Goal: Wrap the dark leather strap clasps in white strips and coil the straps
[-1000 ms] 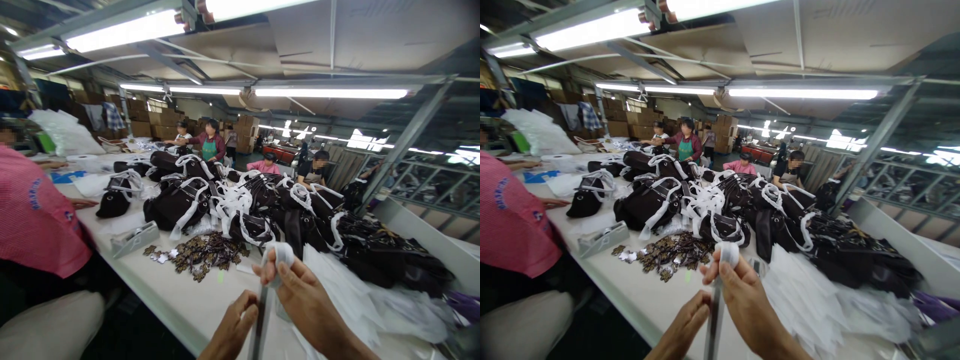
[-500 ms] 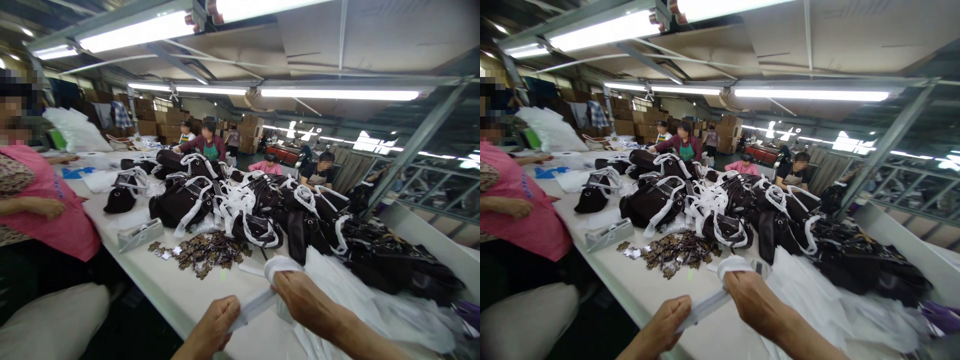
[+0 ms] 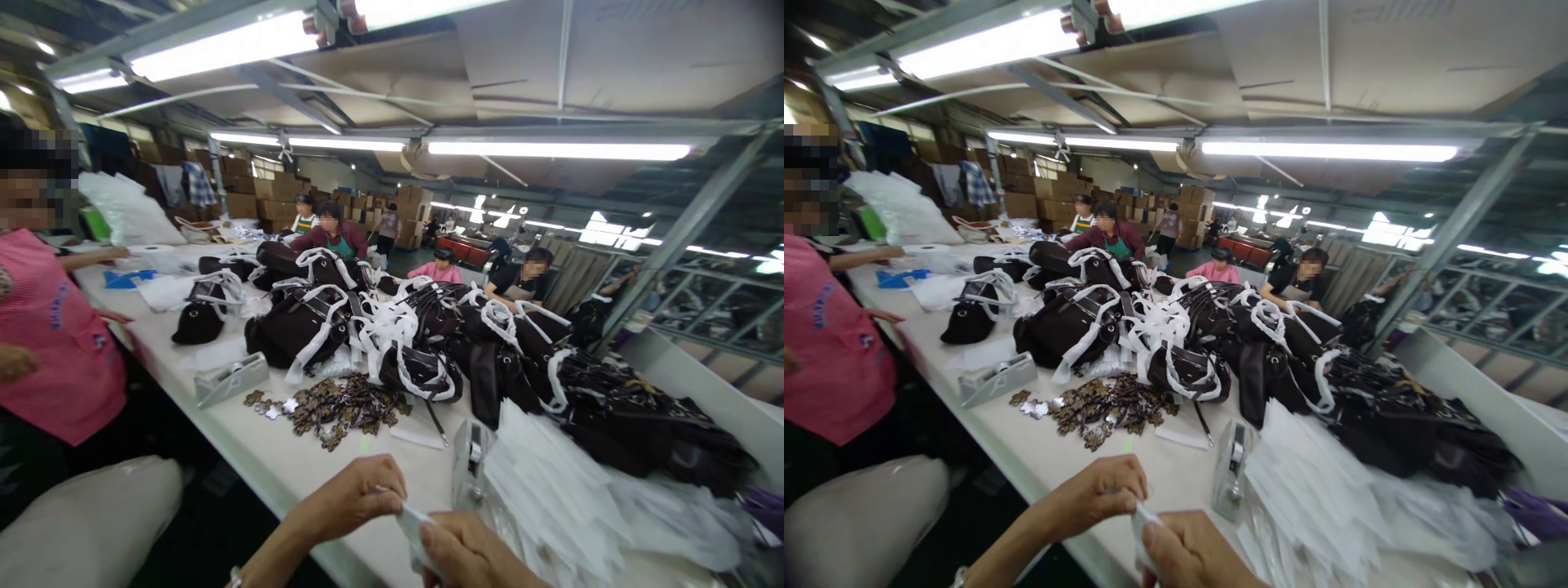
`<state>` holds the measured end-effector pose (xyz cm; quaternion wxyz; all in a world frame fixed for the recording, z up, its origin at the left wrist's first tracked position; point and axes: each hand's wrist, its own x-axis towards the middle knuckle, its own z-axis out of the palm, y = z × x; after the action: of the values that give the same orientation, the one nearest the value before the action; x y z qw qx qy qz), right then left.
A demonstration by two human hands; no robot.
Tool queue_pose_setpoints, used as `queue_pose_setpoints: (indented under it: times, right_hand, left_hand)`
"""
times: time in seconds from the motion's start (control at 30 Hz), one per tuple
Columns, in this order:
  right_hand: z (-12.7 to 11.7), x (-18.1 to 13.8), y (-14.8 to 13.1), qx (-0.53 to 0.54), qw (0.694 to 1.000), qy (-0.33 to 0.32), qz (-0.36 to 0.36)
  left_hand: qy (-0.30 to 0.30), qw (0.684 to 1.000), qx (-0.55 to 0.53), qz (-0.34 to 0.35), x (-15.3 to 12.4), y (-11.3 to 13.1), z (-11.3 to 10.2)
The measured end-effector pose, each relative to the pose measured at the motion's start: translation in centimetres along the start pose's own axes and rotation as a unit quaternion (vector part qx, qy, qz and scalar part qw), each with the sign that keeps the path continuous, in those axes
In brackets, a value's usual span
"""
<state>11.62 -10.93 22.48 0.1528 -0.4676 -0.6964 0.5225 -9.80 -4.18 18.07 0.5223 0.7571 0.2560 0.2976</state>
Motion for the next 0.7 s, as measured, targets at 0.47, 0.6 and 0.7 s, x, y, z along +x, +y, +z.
queue_pose_setpoints:
  times: [0.47,0.6,0.7]
  right_hand:
    - [-3.6,0.9,-5.0,0.277,0.917,0.21,-0.196]
    - [-3.8,2.6,-1.8,-0.11,0.929,0.254,-0.246]
    - [-3.3,3.5,0.4,-0.378,0.87,0.189,-0.256]
  left_hand:
    - [0.113,0.985,-0.107,-0.078,-0.5,-3.8,7.8]
    - [0.06,0.96,-0.256,-0.09,-0.4,-1.9,8.7]
    - [0.052,0.97,-0.215,-0.101,-0.7,-0.3,7.0]
